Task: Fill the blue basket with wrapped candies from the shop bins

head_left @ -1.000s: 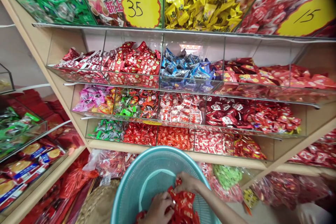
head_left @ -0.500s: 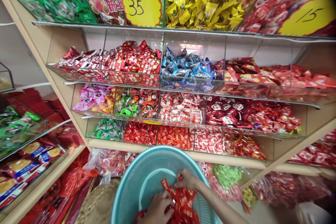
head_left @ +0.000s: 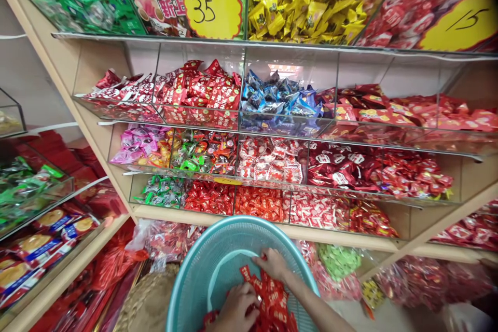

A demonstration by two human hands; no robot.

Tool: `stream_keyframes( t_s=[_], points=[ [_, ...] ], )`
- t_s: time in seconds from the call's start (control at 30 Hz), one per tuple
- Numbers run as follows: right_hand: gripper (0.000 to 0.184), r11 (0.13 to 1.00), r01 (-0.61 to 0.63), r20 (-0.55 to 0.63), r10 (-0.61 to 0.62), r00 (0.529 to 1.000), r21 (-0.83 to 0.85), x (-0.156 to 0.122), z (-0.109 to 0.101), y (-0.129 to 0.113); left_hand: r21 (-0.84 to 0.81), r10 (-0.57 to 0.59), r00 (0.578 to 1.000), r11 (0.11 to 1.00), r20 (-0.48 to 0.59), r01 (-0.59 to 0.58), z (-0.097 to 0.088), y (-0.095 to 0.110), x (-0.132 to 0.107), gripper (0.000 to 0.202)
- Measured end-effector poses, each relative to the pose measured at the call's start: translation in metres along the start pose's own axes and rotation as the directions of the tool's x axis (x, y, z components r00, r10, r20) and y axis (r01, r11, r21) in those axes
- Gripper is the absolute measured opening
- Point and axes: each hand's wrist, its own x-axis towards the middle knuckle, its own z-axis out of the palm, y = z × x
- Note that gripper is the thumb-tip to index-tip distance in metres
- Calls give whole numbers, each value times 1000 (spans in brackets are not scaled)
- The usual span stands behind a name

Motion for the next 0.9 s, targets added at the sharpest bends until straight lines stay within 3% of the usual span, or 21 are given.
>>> stream_keyframes(
  t_s=[0.17, 0.37, 0.63, 0.9],
  points=[
    [65, 1000, -4, 27, 4, 1000, -7, -5, -2, -1, -5, 11, 999, 1000, -32, -11, 0, 0, 0, 19],
    [74, 998, -47, 61, 44, 997, 44, -11, -10, -5, -32, -10, 999, 999, -53, 8, -2, 3, 0, 14],
    [68, 999, -19, 48, 17, 999, 38, -9, -14, -3, -26, -12, 998, 1000, -56, 11, 1, 0, 0, 13],
    [44, 998, 48, 2, -48, 999, 41, 1, -7, 2, -10, -33, 998, 999, -45, 33, 0, 1, 1, 14]
  ],
)
